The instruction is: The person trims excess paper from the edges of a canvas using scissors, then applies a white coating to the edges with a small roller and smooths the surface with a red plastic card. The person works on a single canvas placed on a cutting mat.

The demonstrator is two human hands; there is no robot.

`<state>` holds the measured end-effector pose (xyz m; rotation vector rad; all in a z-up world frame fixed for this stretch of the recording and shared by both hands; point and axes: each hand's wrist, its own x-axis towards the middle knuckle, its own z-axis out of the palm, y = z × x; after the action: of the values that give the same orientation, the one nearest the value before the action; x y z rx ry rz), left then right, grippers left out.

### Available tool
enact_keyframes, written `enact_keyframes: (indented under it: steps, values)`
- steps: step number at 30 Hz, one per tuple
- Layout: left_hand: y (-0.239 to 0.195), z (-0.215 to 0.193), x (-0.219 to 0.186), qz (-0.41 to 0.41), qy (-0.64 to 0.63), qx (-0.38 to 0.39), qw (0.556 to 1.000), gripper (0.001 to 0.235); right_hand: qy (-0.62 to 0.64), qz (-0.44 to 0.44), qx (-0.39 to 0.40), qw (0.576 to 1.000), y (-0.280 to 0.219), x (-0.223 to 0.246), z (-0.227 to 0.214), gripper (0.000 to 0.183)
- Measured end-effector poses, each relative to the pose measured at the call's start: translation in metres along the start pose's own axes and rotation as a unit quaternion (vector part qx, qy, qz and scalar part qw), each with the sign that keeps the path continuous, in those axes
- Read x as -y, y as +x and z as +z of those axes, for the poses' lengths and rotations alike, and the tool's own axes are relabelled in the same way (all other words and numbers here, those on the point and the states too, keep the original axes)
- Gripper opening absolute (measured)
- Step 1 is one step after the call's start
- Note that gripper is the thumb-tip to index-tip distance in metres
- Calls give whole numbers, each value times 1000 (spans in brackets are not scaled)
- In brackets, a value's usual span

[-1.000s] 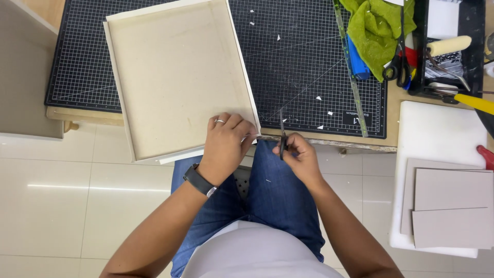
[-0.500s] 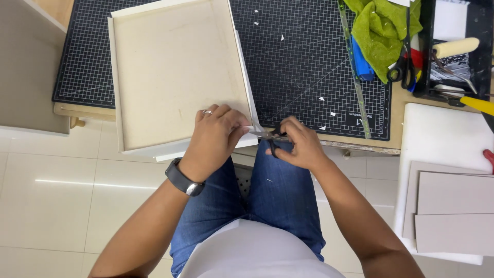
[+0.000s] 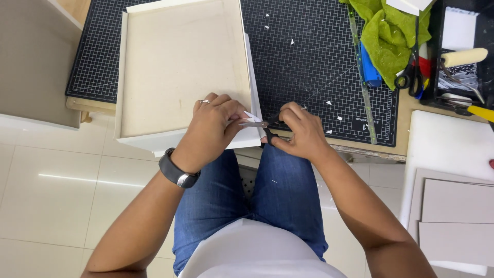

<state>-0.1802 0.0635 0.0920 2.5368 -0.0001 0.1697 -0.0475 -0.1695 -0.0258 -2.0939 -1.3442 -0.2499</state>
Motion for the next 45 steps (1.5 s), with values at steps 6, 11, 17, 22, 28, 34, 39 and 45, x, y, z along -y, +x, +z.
enact_keyframes:
  steps: [6, 11, 17, 22, 28, 34, 39, 45]
  values:
    - [1, -7, -1, -6, -16, 14, 1000, 8, -6, -10, -11, 1000, 8, 9, -5, 47]
    - [4, -11, -4, -5, -17, 18, 1000, 8, -2, -5, -11, 1000, 4, 5, 0, 47]
    - [6, -13, -5, -16, -17, 32, 999, 8, 32, -1, -13, 999, -1, 6, 7, 44]
    - [4, -10, -4, -15, -13, 40, 999, 7, 46, 2, -11, 999, -10, 2, 18, 41]
    - [3, -4, -2, -12, -10, 45, 999, 6, 100, 11, -17, 995, -16, 0, 28, 32]
    - [-13, 3, -8, 16, -5, 30, 999, 5, 252, 130, -130, 950, -27, -1, 38, 25]
    - [-59, 35, -13, 100, 9, 82, 992, 11, 362, 243, -170, 884, -30, -1, 50, 14]
    - [-97, 37, -9, 202, 4, 98, 975, 14, 463, 272, -160, 828, -8, 23, 41, 21]
